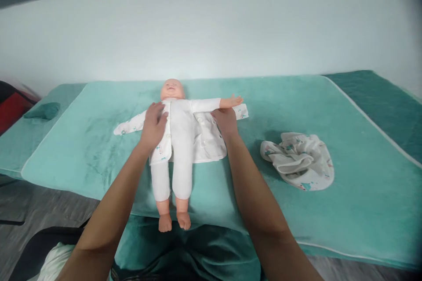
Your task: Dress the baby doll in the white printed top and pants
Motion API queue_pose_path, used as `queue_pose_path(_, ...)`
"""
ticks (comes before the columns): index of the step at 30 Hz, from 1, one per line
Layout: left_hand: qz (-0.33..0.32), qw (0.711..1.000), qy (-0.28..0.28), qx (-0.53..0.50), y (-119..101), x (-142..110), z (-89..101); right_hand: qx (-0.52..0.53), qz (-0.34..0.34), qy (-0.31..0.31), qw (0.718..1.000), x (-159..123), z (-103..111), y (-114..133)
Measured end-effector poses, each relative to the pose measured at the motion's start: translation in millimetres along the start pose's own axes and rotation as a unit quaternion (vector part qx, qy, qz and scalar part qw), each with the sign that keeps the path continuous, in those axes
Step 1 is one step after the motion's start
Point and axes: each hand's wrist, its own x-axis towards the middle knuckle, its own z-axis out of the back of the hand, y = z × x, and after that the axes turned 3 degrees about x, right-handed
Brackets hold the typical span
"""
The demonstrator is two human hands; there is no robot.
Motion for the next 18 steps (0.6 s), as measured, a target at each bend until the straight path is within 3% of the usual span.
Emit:
queue_pose_path(2,-0.046,0.997,0.056,0.009,-17.6,17.9,-5.4,-0.09,0.018,-0.021,0.996,0.0,-0.9,0.6)
queue_pose_path(5,-0.122,0.987,0.094,0.044,-39.1,39.2,-14.6,-0.121,0.066,-0.044,0.989,0.4,-1.7,0.1)
queue_pose_path(9,-0.172,0.963,0.164,0.124,-69.1,57.1,-38.5,-0.171,0.113,-0.019,0.979,-0.1,-1.4,-1.3)
queue_pose_path(14,-0.228,0.925,0.268,0.143,-96.9,70.6,-72.4,-0.321,0.012,0.02,0.947,-5.4,-2.7,6.1)
queue_pose_path(18,-0.239,0.903,0.322,0.156,-100.2,80.5,-82.6,-0.38,-0.044,0.06,0.922,-9.6,-5.1,18.1)
